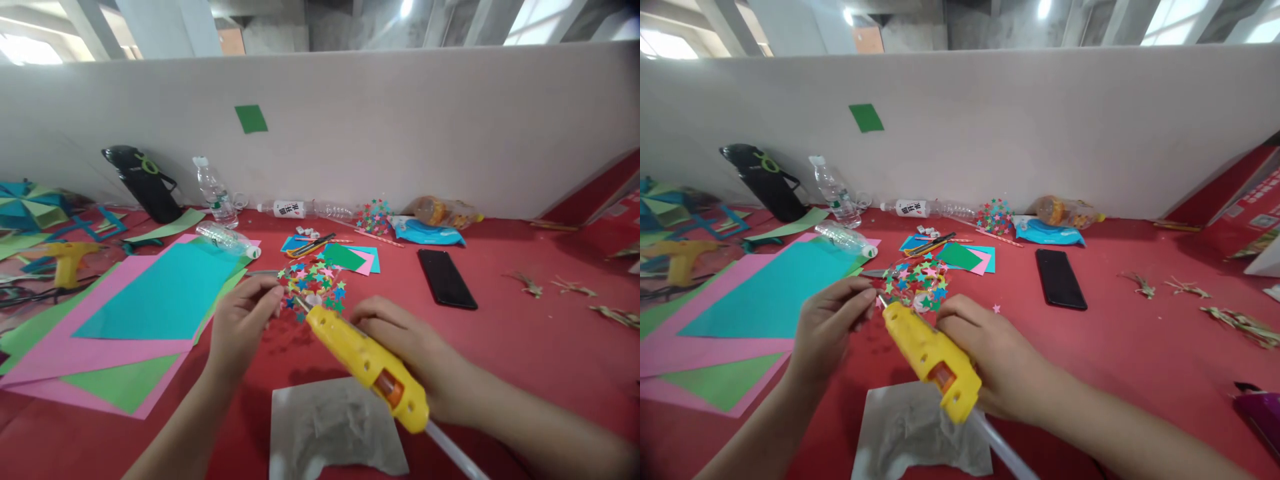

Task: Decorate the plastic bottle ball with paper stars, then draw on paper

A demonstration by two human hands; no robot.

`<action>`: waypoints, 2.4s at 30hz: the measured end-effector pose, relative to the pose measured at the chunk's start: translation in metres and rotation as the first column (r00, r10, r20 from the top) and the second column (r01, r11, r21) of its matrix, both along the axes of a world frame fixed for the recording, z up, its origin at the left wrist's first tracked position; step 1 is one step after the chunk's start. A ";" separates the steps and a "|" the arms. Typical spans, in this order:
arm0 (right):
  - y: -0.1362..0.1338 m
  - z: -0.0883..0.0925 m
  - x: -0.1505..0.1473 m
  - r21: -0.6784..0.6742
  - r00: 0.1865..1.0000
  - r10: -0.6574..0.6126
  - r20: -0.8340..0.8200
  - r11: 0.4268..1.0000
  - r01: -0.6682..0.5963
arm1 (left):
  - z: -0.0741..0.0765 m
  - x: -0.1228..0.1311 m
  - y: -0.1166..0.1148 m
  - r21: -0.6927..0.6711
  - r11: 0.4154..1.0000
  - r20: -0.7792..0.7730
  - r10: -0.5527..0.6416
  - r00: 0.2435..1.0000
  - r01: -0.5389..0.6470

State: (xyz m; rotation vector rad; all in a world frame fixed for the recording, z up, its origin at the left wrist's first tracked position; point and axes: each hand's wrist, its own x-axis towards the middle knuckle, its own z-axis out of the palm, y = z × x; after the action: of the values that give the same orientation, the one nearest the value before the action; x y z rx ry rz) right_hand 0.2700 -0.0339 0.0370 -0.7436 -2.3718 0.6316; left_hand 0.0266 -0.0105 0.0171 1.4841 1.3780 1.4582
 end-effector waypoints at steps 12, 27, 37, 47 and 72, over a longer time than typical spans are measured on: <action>0.000 -0.002 -0.005 0.092 0.971 -0.222 -0.092 0.969 0.230 | 0.004 0.018 -0.010 -0.019 0.995 -0.038 -0.100 0.994 0.099; 0.001 -0.002 -0.005 0.075 0.971 -0.240 -0.014 0.968 0.241 | 0.006 0.021 -0.014 -0.025 0.996 -0.033 -0.085 0.996 0.084; 0.001 -0.004 -0.004 0.060 0.970 -0.243 -0.007 0.968 0.243 | 0.006 0.021 -0.013 -0.025 0.995 -0.012 -0.100 0.995 0.100; 0.001 -0.002 -0.006 0.038 0.965 -0.263 0.005 0.964 0.262 | 0.006 0.020 -0.014 -0.025 0.996 -0.042 -0.090 0.995 0.089; 0.010 -0.029 -0.009 -0.129 0.877 0.141 0.460 0.987 -0.091 | 0.001 0.005 -0.007 -0.051 0.999 0.117 0.021 0.993 -0.015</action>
State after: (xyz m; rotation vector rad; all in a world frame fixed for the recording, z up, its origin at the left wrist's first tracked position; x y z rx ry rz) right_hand 0.2609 -0.0239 0.0082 -0.8843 -2.8634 0.6906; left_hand 0.0317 -0.0175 0.0180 1.3368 1.3497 1.4865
